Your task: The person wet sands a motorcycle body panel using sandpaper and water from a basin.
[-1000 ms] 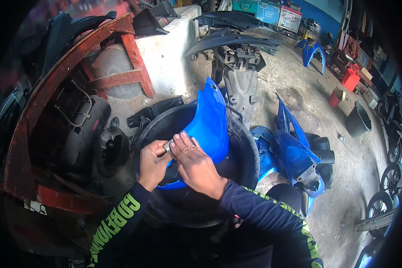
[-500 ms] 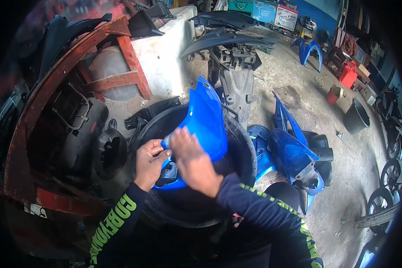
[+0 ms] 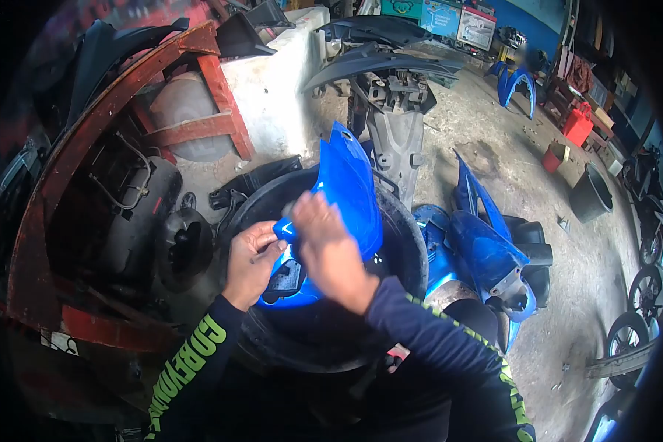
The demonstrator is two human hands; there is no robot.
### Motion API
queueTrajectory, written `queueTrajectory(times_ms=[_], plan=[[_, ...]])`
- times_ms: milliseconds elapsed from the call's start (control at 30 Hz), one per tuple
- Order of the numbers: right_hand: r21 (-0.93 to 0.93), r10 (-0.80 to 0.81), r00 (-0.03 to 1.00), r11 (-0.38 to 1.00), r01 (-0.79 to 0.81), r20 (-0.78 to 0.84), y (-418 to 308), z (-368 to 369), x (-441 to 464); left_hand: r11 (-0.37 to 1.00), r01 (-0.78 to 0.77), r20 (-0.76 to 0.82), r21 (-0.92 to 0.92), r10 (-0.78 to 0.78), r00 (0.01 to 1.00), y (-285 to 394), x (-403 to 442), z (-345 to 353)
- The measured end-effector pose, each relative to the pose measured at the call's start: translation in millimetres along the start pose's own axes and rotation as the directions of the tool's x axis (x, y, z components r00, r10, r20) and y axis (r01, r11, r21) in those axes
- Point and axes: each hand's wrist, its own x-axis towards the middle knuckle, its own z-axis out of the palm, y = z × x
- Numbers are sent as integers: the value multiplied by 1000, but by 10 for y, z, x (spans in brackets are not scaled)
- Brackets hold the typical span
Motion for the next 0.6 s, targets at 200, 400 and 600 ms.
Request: queueTrajectory(times_ms=[200, 400, 600], plan=[[6, 75, 996, 997, -75, -43, 488, -16, 256, 994, 8, -26, 105, -6, 1000, 89, -51, 9], [45, -57, 997, 997, 55, 47, 115, -80, 96, 998, -2, -58, 55, 5, 998, -51, -22, -10], [98, -157, 983, 984, 148, 94, -63, -49, -62, 999, -31, -46, -6, 31, 998, -156, -12, -1]])
